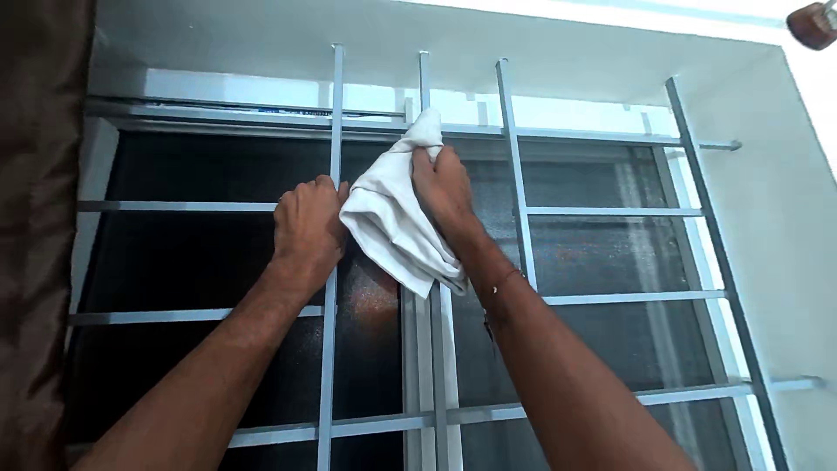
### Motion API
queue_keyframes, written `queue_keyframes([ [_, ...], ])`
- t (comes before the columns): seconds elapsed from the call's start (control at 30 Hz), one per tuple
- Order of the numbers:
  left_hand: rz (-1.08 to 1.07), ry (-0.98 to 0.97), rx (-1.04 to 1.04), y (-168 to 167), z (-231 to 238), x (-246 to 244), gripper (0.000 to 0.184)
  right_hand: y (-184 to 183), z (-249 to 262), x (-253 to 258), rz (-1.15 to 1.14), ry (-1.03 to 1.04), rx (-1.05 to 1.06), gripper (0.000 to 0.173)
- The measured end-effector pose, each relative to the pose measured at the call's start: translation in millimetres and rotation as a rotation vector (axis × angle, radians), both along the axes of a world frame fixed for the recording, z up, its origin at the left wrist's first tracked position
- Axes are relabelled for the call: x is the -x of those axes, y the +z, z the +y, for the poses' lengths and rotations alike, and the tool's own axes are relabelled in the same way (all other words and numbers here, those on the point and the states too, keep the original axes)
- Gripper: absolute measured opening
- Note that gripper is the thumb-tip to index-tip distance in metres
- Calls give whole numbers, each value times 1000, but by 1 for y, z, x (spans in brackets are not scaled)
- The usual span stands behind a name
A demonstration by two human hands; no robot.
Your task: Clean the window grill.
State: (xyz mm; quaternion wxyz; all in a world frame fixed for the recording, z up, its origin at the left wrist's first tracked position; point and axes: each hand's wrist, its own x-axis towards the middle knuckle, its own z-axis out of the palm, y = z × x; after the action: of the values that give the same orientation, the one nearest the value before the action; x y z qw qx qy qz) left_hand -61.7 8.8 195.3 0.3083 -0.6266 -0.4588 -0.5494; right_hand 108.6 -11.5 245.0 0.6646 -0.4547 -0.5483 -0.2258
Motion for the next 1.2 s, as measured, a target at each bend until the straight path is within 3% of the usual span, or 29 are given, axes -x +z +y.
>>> queue_keyframes([
  [0.2,-30,-40,-18,2,8,0,56,-18,16,-13,-71,245,-89,46],
  [0.37,-11,-46,-13,0,5,0,53,-33,-5,17,258,-35,-372,37],
  [0.47,-20,-80,-22,-3,4,1,49,3,-26,10,266,-206,-721,38],
  [0.53,-10,-115,-73,-10,4,3,50,43,-46,8,244,-265,-793,41],
  [0.63,-2,-93,-70,-7,4,4,48,102,-65,14,204,-326,-516,49],
  [0.73,-1,-52,34,0,5,3,50,126,-53,31,57,-162,-84,53],
  [0.87,4,-73,-4,-6,1,4,49,136,-8,32,60,-122,-114,39],
  [0.97,21,-84,-18,-10,1,5,48,136,-7,22,15,-109,-81,32],
  [1.1,10,-110,-42,-10,3,6,49,106,-25,26,-108,-249,3,40],
  [1.2,0,-96,-35,-7,5,5,49,101,-21,34,-156,-358,-21,33],
])
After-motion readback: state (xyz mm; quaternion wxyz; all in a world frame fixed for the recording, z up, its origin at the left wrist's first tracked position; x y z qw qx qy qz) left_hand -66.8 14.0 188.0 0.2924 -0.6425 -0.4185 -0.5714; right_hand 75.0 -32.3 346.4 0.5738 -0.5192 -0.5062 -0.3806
